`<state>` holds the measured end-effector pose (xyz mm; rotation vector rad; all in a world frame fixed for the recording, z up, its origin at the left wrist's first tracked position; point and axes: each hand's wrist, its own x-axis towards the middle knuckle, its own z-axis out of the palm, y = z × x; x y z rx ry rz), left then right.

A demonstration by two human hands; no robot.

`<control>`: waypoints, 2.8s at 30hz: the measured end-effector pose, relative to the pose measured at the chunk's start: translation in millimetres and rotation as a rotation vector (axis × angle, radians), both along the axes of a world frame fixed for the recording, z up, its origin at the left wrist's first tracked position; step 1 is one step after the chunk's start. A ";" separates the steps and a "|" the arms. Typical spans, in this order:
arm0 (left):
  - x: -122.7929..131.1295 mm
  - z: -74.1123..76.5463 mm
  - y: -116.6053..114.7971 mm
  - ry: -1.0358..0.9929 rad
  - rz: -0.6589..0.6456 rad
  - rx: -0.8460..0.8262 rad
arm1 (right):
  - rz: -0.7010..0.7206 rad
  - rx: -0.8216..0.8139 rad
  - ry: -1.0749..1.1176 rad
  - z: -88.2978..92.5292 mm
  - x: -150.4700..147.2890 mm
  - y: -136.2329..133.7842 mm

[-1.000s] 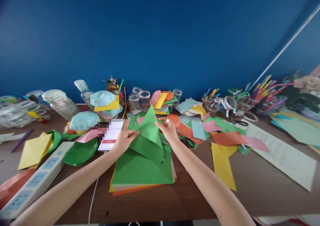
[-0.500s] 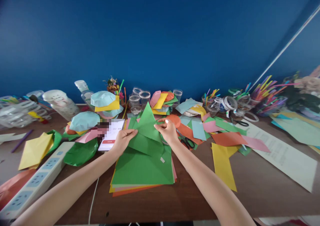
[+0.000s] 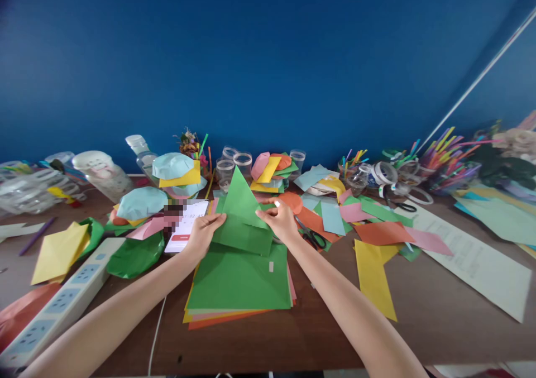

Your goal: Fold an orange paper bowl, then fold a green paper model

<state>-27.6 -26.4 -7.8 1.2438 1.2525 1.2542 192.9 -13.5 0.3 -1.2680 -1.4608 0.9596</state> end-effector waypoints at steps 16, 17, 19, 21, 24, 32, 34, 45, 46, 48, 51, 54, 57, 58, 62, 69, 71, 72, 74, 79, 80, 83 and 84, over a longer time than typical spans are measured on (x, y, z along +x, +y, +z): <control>-6.5 -5.1 8.6 -0.099 0.122 0.028 | 0.140 -0.109 -0.045 -2.3 5.2 4.5; -7.2 -5.3 9.2 -0.113 0.114 0.026 | 0.168 -0.129 -0.044 -2.0 5.7 4.9; -8.1 -6.0 9.9 -0.123 0.105 0.022 | 0.190 -0.144 -0.039 -1.2 6.8 5.5; -8.0 -6.7 9.9 -0.115 0.118 0.029 | 0.184 -0.141 -0.033 -0.7 8.3 6.6; -6.9 -7.2 9.0 -0.108 0.134 0.048 | 0.176 -0.142 -0.002 -1.1 11.2 8.8; -5.5 -5.3 8.9 -0.132 0.156 0.035 | 0.197 -0.096 -0.039 -1.1 16.7 10.4; -5.6 -4.6 9.2 -0.147 0.155 0.032 | 0.192 -0.071 -0.062 -2.8 18.1 12.1; 1.8 2.7 -3.2 -0.011 -0.029 -0.026 | 0.199 0.067 -0.296 -11.6 14.9 8.7; 2.6 3.4 -4.7 0.018 -0.046 -0.023 | 0.181 0.095 -0.341 -14.1 15.8 9.8; 3.8 4.0 -6.7 0.071 -0.072 -0.012 | 0.134 0.148 -0.448 -18.7 19.1 13.0; 4.8 3.0 -7.9 0.148 -0.108 -0.003 | 0.112 0.181 -0.541 -19.4 25.1 15.8; 5.9 2.0 -8.9 0.244 -0.176 -0.010 | 0.063 0.186 -0.652 -12.8 28.5 13.7; 7.2 2.9 -11.2 0.381 -0.273 -0.001 | 0.008 0.180 -0.736 -7.5 27.5 10.4; 7.6 3.4 -12.3 0.435 -0.295 0.014 | -0.002 0.178 -0.746 -7.1 26.5 9.7; 7.5 5.1 -18.0 0.639 -0.388 0.058 | -0.004 0.217 -0.778 -11.0 20.3 8.6; 7.1 9.6 -30.9 0.761 -0.635 -0.161 | 0.106 0.296 -0.876 -16.4 5.0 2.4; 9.0 12.9 -34.6 0.891 -0.570 -0.062 | 0.121 0.289 -0.903 -15.4 1.1 -0.3; 10.2 14.8 -36.4 0.980 -0.500 0.016 | 0.125 0.293 -0.917 -14.5 -0.5 -1.8; 13.2 19.0 -39.5 1.153 -0.363 0.143 | 0.131 0.312 -0.937 -12.3 -3.2 -4.8; 25.0 29.4 -41.6 1.333 -0.206 0.263 | 0.052 0.289 -0.960 -8.3 -7.9 -10.4; 28.5 29.9 -40.1 1.330 -0.206 0.311 | 0.032 0.279 -0.968 -8.1 -8.5 -10.8; 40.2 24.4 -30.1 1.358 -0.229 0.451 | 0.011 0.277 -0.988 -8.8 -9.8 -10.7; 43.9 20.5 -25.3 1.381 -0.233 0.494 | 0.009 0.280 -0.990 -9.3 -10.2 -10.5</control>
